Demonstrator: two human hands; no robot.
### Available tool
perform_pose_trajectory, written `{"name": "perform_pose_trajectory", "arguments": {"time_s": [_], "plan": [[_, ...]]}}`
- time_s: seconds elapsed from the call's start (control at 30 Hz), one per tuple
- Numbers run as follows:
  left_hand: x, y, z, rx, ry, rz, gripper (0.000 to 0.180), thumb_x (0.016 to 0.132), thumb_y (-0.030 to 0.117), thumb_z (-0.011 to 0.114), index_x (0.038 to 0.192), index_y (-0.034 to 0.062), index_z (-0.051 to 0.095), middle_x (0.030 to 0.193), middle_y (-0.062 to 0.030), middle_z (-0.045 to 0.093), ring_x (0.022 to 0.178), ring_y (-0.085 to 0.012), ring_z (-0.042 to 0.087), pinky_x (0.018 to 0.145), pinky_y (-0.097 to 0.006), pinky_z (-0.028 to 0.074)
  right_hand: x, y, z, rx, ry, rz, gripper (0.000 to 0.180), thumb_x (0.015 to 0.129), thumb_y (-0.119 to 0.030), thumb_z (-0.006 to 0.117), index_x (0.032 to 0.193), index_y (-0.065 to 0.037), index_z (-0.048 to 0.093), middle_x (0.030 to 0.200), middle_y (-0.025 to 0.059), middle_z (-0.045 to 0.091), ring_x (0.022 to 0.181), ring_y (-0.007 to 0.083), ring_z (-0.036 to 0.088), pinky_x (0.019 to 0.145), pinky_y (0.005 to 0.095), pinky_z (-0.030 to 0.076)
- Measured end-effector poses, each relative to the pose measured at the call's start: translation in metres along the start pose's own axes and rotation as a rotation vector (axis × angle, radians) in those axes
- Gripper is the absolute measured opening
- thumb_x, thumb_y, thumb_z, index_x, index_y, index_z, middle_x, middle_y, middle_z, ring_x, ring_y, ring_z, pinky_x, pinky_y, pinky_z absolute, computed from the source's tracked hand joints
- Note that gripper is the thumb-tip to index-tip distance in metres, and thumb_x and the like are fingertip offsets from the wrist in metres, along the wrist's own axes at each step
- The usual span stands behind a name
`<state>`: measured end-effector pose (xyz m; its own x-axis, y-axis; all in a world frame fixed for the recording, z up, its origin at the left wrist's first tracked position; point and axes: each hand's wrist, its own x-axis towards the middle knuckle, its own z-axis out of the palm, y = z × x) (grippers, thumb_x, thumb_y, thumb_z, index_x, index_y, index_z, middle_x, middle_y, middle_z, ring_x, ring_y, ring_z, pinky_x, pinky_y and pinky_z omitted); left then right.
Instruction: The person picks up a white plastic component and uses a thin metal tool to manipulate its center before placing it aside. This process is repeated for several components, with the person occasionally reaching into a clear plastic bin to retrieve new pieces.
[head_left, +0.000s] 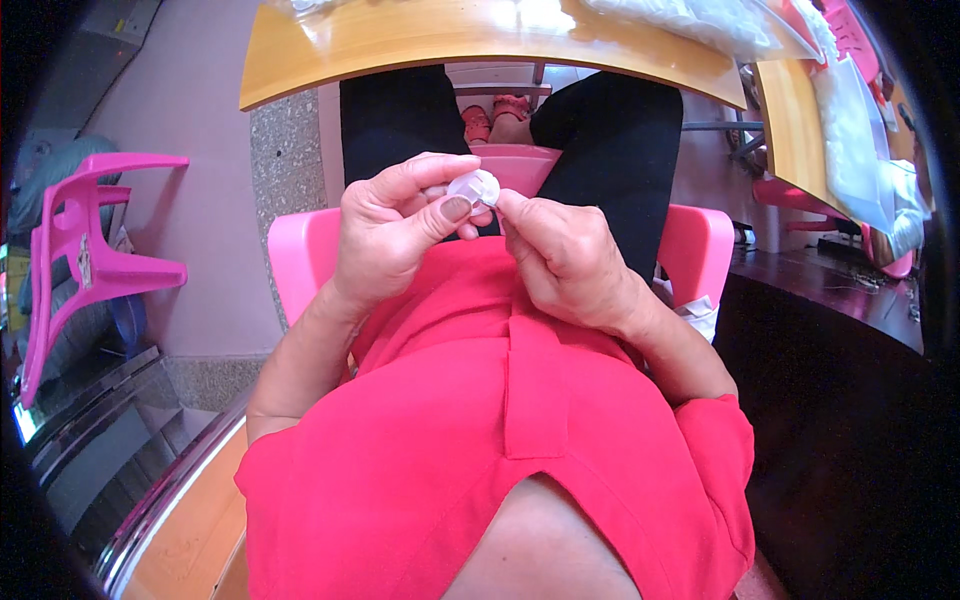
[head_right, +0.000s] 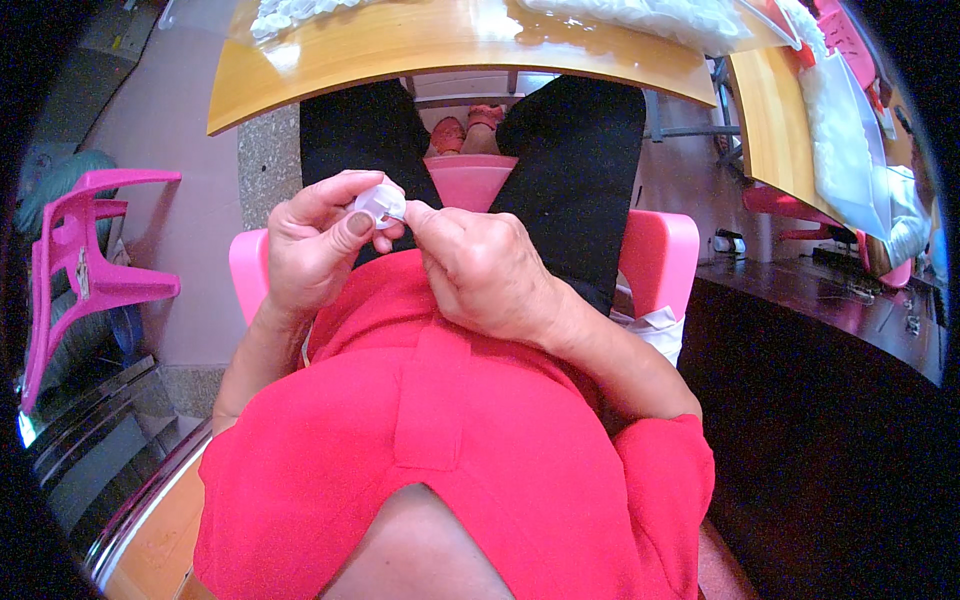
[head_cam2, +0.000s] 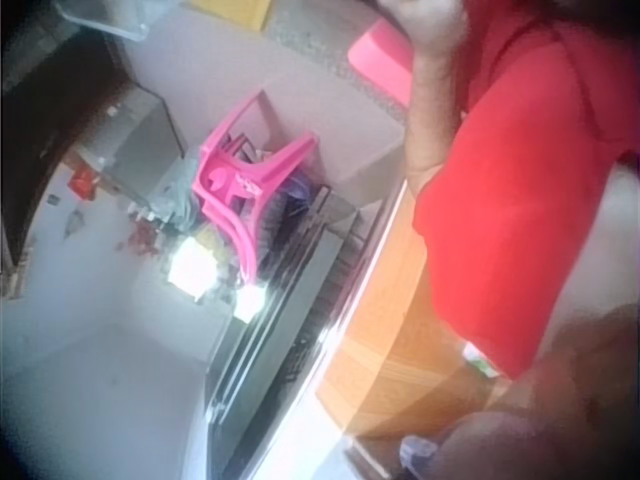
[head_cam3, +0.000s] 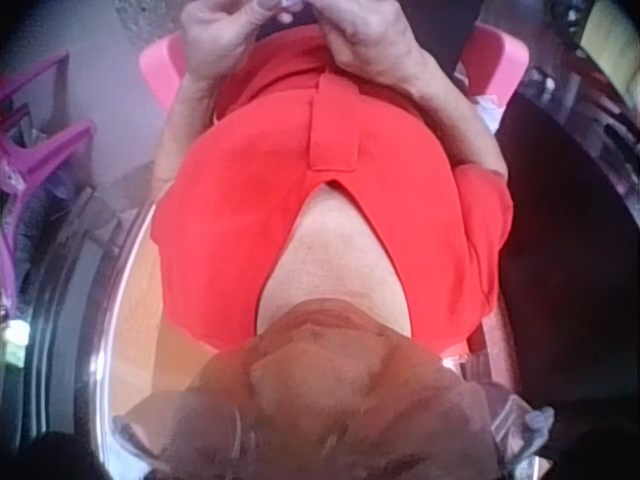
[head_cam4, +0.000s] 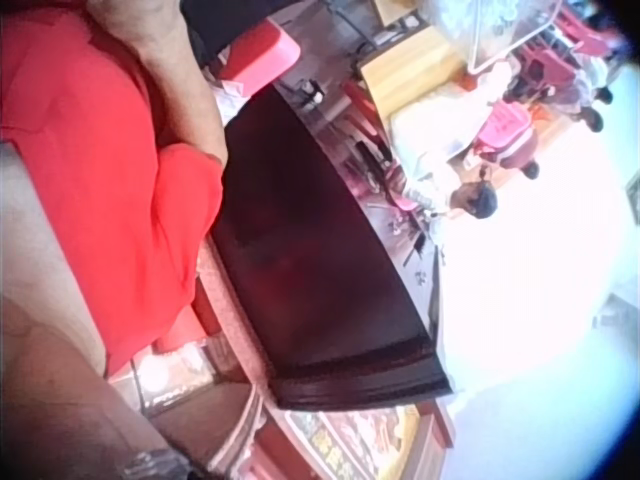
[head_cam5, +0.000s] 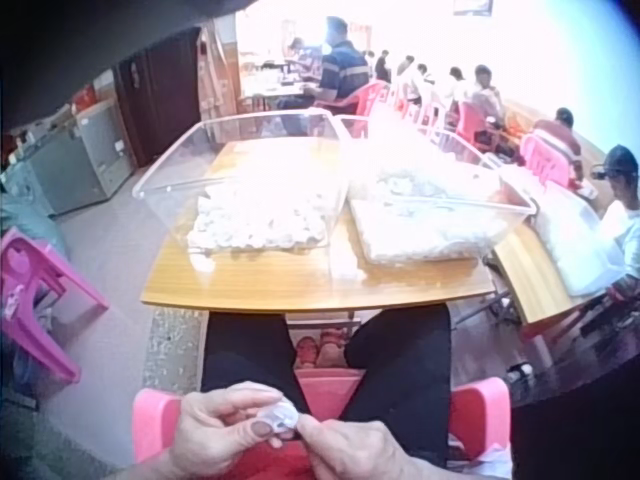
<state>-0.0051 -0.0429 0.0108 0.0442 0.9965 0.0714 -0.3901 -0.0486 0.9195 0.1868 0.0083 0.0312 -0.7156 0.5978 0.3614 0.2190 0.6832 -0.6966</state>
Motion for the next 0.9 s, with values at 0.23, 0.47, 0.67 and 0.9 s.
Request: {"name": "perform_pose_trajectory", "arguments": {"time_s": [0.23,0.47,0.67,0.9], "plan": [[0.001,-0.002,0.000,-0.080,0.002,0.002,0.030,0.088,0.002,0.059,0.118,-0.0012,0.057,0.108,-0.0203,0.062,0.085,-0.0223,0.064,0.073,-0.031,0.054,0.002,-0.003,-0.001,0.192,-0.025,0.081,0.025,0.078,0.005,0.052,0.102,0.001,0.053,0.071,0.0187,0.056,0.064,0.0345,0.060,0.053,0.0403,0.047],[0.000,-0.002,-0.002,-0.095,-0.008,0.009,0.029,0.088,0.002,0.058,0.117,-0.0006,0.057,0.109,-0.0212,0.061,0.085,-0.0220,0.064,0.073,-0.032,0.054,0.004,-0.007,0.001,0.257,0.030,0.130,0.019,0.081,0.005,0.050,0.099,0.000,0.055,0.072,0.0192,0.056,0.066,0.0340,0.061,0.055,0.0383,0.047],[-0.001,0.001,0.000,-0.019,0.007,-0.066,0.030,0.090,0.004,0.057,0.119,-0.0022,0.055,0.105,-0.0193,0.063,0.085,-0.0217,0.064,0.074,-0.031,0.054,0.007,-0.008,-0.007,0.302,-0.038,0.261,0.016,0.082,0.003,0.050,0.096,0.001,0.057,0.074,0.0212,0.059,0.069,0.0356,0.063,0.057,0.0385,0.049],[0.002,0.004,0.010,-0.268,0.117,-0.227,0.029,0.092,0.006,0.055,0.120,-0.0027,0.056,0.103,-0.0156,0.065,0.085,-0.0196,0.066,0.076,-0.030,0.056,0.002,-0.004,-0.004,0.150,0.033,0.199,0.019,0.082,0.001,0.051,0.100,0.002,0.056,0.072,0.0220,0.059,0.066,0.0371,0.062,0.056,0.0411,0.049]]}}
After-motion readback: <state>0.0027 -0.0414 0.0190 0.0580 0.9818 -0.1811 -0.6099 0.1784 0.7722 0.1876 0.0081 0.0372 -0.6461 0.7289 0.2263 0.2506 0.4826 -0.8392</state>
